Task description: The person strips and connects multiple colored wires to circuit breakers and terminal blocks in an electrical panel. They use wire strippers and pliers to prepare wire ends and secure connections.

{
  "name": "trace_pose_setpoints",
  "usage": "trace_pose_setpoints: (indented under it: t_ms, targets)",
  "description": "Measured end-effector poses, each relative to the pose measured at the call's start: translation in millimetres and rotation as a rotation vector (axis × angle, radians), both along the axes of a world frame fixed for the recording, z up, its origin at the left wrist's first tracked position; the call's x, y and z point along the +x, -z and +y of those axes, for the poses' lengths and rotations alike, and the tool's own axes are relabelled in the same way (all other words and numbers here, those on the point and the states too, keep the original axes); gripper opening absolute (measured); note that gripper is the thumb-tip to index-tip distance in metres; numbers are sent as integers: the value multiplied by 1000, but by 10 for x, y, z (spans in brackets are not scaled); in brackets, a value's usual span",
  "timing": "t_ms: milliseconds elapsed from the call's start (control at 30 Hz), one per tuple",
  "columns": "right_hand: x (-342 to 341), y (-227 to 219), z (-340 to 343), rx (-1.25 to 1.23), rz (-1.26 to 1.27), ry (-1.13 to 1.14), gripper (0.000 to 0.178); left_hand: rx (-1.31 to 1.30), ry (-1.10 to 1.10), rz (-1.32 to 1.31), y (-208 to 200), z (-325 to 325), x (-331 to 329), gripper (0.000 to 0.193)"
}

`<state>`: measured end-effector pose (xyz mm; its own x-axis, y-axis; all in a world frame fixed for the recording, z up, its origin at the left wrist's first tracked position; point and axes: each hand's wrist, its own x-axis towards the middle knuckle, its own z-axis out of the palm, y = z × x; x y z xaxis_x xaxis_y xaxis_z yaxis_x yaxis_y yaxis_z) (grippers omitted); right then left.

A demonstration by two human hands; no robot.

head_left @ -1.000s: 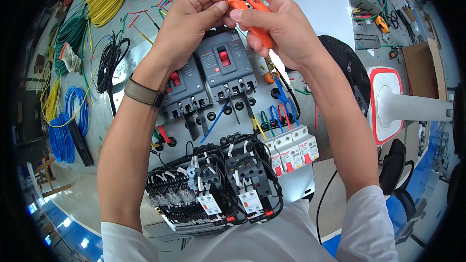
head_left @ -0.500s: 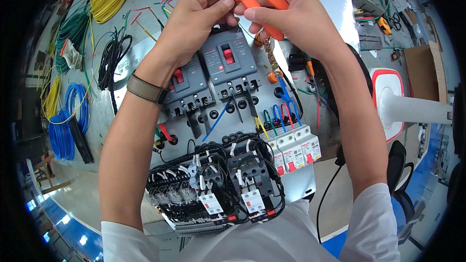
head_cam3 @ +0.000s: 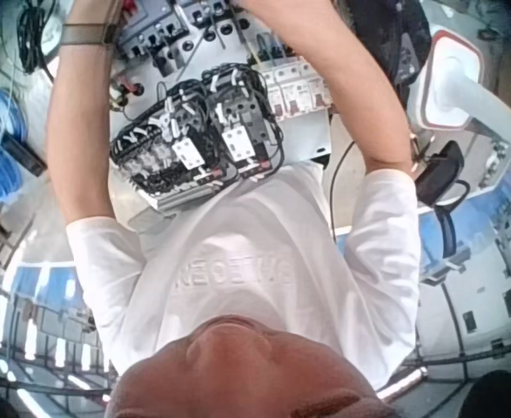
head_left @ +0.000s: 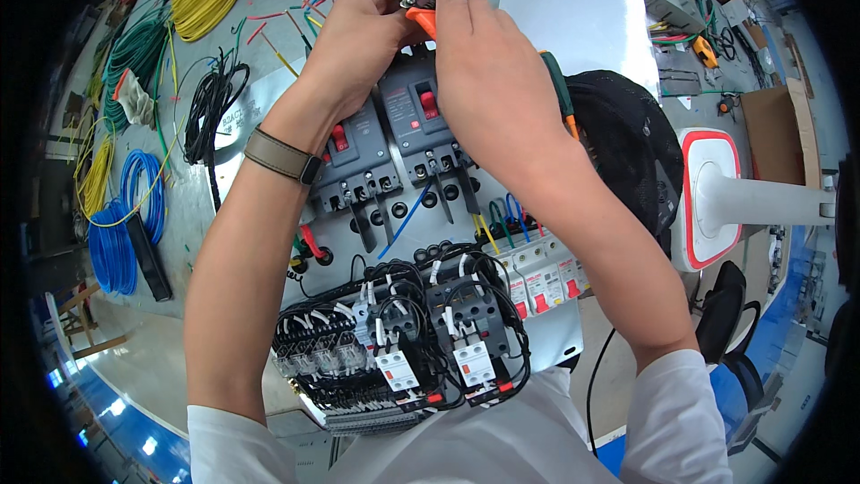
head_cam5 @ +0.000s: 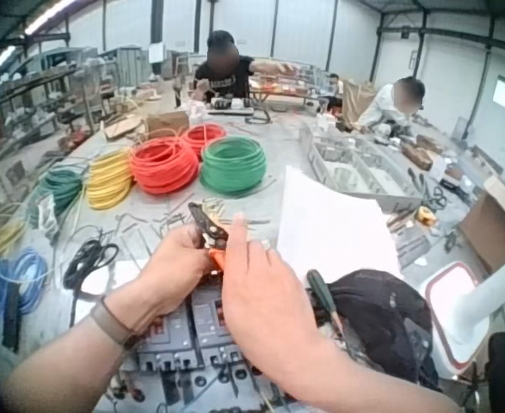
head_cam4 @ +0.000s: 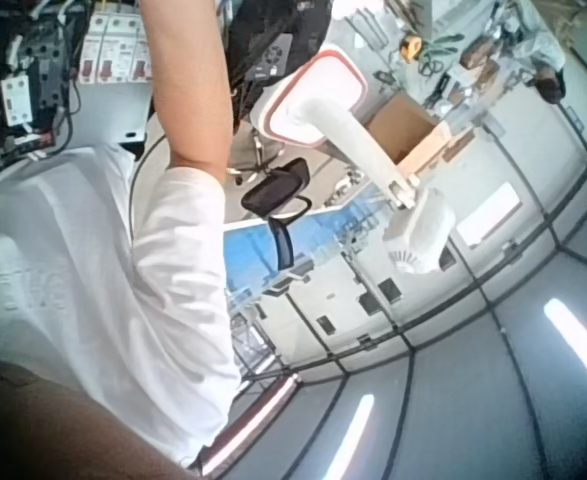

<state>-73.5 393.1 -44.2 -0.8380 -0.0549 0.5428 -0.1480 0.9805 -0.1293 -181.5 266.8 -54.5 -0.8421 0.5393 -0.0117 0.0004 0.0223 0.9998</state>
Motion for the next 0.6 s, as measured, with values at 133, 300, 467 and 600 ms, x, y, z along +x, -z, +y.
trace_pose_setpoints:
  t_ms: [133,300,467,600]
  targets:
    - [-11,-65,32,-147,-100,8,65,65,68,-13,32,-20,-38,18]
    - [21,-194,27,-266,-181,-27,64,180,123,-57,84,-54,-75,16]
    - [25,-65,23,42,-123,29,61,56,74,-42,47,-60,-87,23]
    - [13,94,95,119,33,61,53,137,113,-66,77,-39,-85,28]
